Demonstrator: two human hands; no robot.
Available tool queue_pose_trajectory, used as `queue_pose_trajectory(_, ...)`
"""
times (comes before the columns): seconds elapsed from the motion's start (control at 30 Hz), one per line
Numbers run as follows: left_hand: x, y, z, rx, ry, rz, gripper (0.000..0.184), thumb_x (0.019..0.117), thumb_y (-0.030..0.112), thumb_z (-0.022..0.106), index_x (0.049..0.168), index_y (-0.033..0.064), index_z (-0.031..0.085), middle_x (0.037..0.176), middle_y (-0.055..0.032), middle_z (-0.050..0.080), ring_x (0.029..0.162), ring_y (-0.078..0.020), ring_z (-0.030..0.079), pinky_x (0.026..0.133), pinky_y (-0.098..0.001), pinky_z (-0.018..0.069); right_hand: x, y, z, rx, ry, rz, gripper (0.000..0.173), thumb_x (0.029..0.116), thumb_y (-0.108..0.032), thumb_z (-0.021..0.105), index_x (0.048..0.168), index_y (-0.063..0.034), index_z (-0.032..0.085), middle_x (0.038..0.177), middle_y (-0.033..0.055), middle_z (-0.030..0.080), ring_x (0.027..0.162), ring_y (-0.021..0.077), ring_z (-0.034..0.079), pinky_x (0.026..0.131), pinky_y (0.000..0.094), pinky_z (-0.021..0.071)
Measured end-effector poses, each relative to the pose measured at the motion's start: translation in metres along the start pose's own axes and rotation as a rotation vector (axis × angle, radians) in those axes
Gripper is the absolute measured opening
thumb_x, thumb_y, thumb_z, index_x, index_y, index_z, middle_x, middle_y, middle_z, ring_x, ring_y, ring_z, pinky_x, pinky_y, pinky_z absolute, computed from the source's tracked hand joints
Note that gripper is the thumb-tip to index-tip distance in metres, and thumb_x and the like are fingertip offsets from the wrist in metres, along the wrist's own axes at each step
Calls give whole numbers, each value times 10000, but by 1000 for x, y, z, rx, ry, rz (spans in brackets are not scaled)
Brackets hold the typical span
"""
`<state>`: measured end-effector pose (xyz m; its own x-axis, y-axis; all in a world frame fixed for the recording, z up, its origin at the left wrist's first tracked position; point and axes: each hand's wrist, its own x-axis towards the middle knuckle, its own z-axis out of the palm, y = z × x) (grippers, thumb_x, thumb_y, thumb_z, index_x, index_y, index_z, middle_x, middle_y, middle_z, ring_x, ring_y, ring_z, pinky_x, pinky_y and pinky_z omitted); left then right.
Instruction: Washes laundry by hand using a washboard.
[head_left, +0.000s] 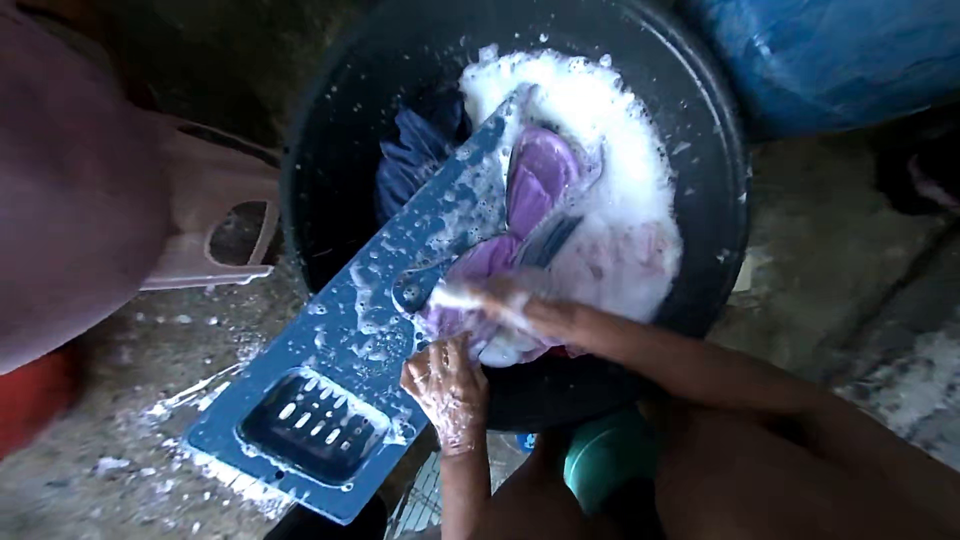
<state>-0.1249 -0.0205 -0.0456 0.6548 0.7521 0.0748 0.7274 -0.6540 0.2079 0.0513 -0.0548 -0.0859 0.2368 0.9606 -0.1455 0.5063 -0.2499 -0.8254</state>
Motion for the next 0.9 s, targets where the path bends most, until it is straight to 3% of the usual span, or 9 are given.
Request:
queue_pose_trajectory(0.03,0,1,0,8,-6,-1,256,902,130,520,997,32,736,981,-223,710,974,-475,644,913,-638,408,8,42,13,-19,238,-100,312,1054,-221,515,1218,-31,700,1081,148,732,993,196,706,897,309,563)
queue_pose_trajectory(0.1,1,1,-2,-1,-16,13,283,896,186,519,989,22,731,982,-227,713,970,-478,646,912,-647,400,24,65,-63,-98,99,317,396,1083,-198,488,1438,-34,556,1309,218,654,1199,312,645,1056,446,495)
queue_pose_trajectory(0.2,11,-5,-22,-187,-133,16,439,869,424,522,1001,78,759,1027,-185,714,999,-431,642,916,-638,408,28,98,-144,-474,273,522,477,1084,-260,448,1520,-69,468,1224,304,665,1047,510,679,878,665,521)
queue_pose_trajectory(0.37,33,-9,-46,-331,-45,-251,525,952,411,621,1245,-20,681,1372,-306,545,1215,-413,557,1002,-503,463,9,122,-145,-269,477,711,517,1074,-228,433,1511,45,401,1397,311,563,1245,460,602,1045,592,474)
queue_pose_trajectory(0.47,56,18,-20,-156,-19,-285,404,908,250,713,1105,-100,672,1295,-378,545,1207,-589,503,1001,-671,398,17,117,-128,50,656,753,491,1100,-212,372,1499,72,414,1421,308,546,1361,392,517,1147,507,393)
queue_pose_trajectory(0.53,60,32,-8,-240,-17,-252,318,978,142,623,1128,-138,644,1181,-337,622,1114,-512,592,961,-608,464,26,86,-127,158,761,619,458,1090,-231,400,1441,48,493,1314,271,621,1249,336,597,1064,488,465)
queue_pose_trajectory(0.63,48,22,-33,-450,-14,-445,392,1008,55,512,1335,-162,506,1144,-323,659,1052,-323,679,945,-447,532,30,22,-101,260,646,328,468,1029,-248,506,1444,-33,504,1257,164,669,1079,230,673,898,464,565)
queue_pose_trajectory(0.8,20,-24,-65,-165,114,-685,476,1044,169,522,1391,-156,499,1243,-362,633,1168,-430,641,1037,-514,465,10,-57,4,-94,179,-361,344,974,-142,660,1317,-137,686,1224,93,713,1074,233,706,863,404,601)
queue_pose_trajectory(0.9,10,-33,-58,107,-3,-814,471,1024,148,505,1443,-65,509,1195,-363,658,1110,-550,645,946,-684,466,19,-42,-30,38,-35,68,310,1024,-95,582,1317,-97,684,1284,103,702,1175,215,670,1020,402,536)
